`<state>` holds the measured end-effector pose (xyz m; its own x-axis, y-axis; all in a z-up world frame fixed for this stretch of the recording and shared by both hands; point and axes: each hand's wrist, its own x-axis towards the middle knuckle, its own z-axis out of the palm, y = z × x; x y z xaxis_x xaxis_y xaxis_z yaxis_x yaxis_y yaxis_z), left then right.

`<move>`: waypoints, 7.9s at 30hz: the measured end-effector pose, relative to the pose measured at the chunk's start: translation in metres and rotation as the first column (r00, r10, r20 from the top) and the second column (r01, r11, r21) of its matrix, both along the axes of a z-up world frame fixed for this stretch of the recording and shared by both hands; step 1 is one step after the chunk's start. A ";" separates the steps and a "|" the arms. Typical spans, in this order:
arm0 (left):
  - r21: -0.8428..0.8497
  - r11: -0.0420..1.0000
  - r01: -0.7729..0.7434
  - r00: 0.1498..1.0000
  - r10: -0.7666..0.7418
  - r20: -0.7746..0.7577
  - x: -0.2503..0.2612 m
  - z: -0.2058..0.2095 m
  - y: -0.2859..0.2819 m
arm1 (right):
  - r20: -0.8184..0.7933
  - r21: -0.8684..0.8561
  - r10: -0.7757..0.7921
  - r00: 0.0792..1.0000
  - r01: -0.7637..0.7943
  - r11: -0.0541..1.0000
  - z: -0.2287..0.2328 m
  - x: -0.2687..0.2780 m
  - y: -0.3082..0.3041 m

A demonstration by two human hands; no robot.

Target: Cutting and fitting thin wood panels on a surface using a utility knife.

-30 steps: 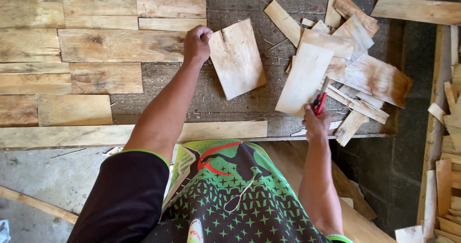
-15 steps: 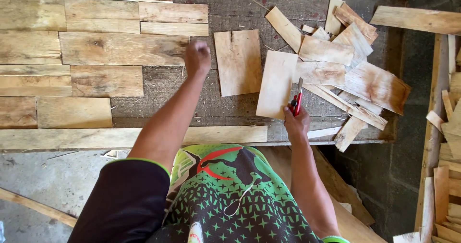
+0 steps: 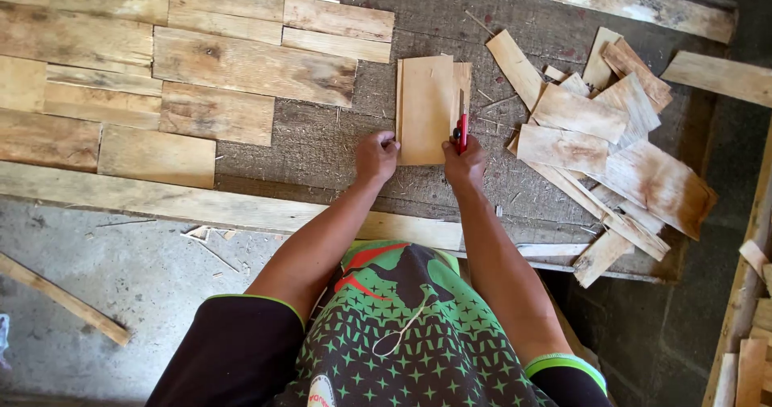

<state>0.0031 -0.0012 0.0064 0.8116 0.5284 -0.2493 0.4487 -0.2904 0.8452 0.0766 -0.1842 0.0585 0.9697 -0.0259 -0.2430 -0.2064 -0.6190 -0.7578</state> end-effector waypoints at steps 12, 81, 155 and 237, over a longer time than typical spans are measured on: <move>-0.202 0.976 0.081 0.716 0.085 0.693 -0.044 0.267 0.003 | -0.081 0.007 0.006 0.997 -0.005 1.000 -0.019 0.001 0.001; 0.028 0.999 -0.045 0.959 0.051 -0.280 0.031 0.018 -0.001 | -0.111 0.068 -0.059 0.992 0.066 0.995 -0.010 -0.003 0.008; 0.264 0.899 0.350 0.937 -0.337 -0.091 0.048 0.030 0.019 | -0.160 0.037 -0.049 0.986 0.056 0.998 -0.007 0.004 0.010; 0.461 0.367 0.808 0.583 -0.612 -0.534 0.124 0.078 -0.013 | 0.262 -0.198 0.326 0.908 -0.280 0.939 0.015 0.068 0.019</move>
<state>0.1273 -0.0139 0.0848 0.9215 -0.1286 -0.3664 -0.0460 -0.9731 0.2257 0.1445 -0.1653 0.0731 0.9636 0.2657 0.0298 0.2211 -0.7292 -0.6475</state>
